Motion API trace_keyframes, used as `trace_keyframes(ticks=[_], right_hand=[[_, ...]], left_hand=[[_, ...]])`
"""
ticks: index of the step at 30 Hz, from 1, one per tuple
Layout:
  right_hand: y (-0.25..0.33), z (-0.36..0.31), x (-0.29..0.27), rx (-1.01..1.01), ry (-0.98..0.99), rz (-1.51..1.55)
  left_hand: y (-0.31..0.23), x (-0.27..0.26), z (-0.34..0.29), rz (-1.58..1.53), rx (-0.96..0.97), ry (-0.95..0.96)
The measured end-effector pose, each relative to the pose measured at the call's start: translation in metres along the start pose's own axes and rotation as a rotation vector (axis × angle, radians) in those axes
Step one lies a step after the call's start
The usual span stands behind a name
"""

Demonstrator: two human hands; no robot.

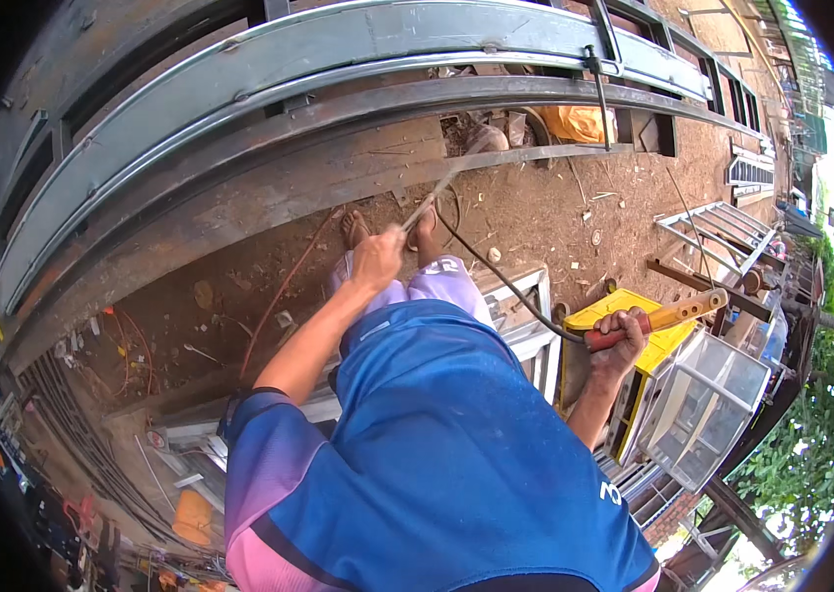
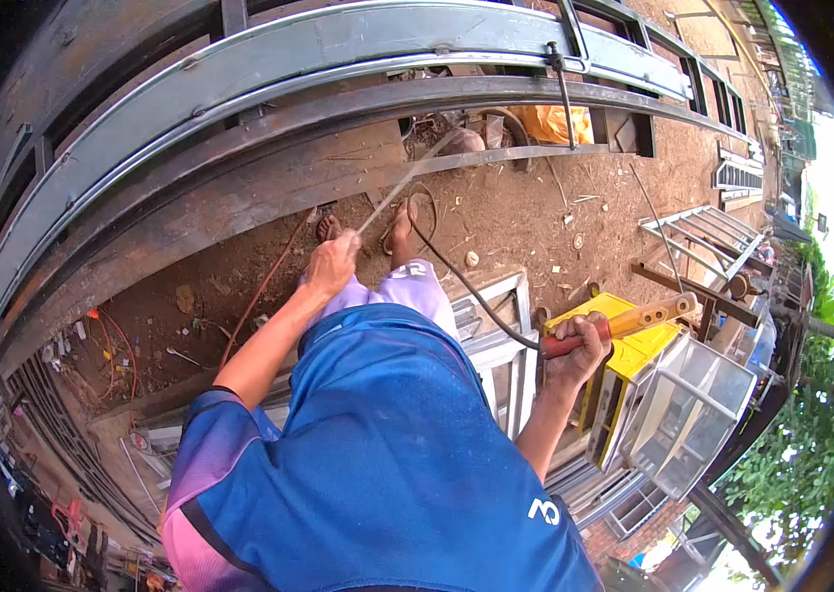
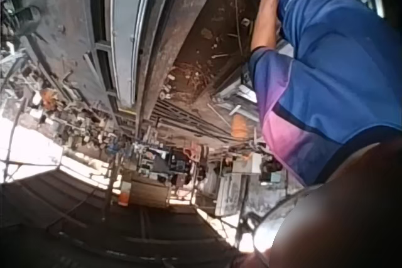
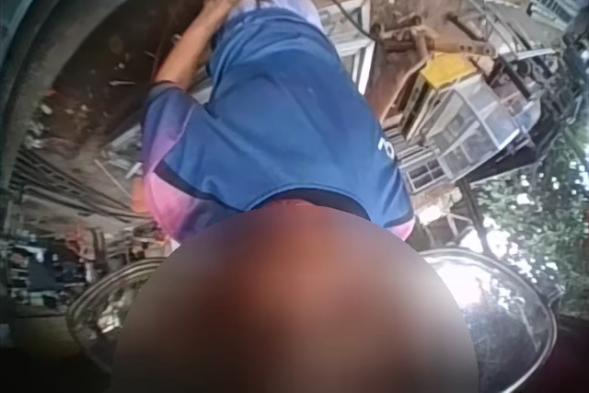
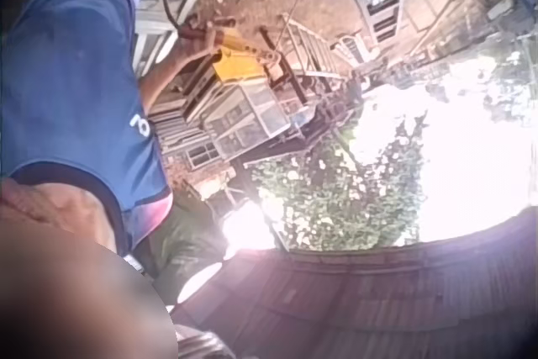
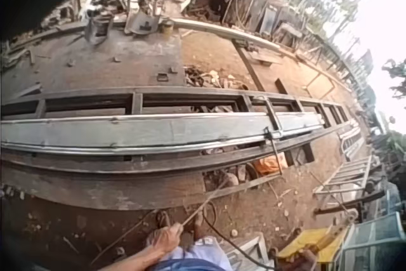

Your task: Welding steel beams together to fabricate a larger structure.

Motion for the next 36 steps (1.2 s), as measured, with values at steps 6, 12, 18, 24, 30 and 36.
trace_keyframes(ticks=[6,12,18,24,30,36], right_hand=[[0.007,-0.002,0.005,-0.002,-0.026,-0.031],[0.007,0.001,-0.023,-0.026,-0.015,-0.063],[0.008,-0.007,-0.026,0.026,-0.033,0.008],[-0.001,0.006,-0.035,-0.007,0.01,0.0],[-0.004,0.005,-0.021,0.004,-0.027,0.008],[0.0,0.01,-0.029,-0.019,-0.024,-0.008]], left_hand=[[-0.044,-0.015,0.014,0.04,0.327,-0.024],[-0.012,0.019,0.006,-0.109,0.026,-0.011],[0.037,0.029,0.021,-0.165,-0.057,0.052],[0.071,0.055,0.012,0.112,-0.096,0.024],[-0.03,-0.005,0.025,-0.023,0.141,0.001],[0.052,0.031,0.02,0.144,-0.107,0.055]])
Point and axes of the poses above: each hand's wrist, its own z-axis towards the middle knuckle, its own x-axis out of the palm, y = z × x, the point moved 10 cm from there along z, towards the middle knuckle, and after that the axes turned 3 degrees about y, right-handed, at the moved point
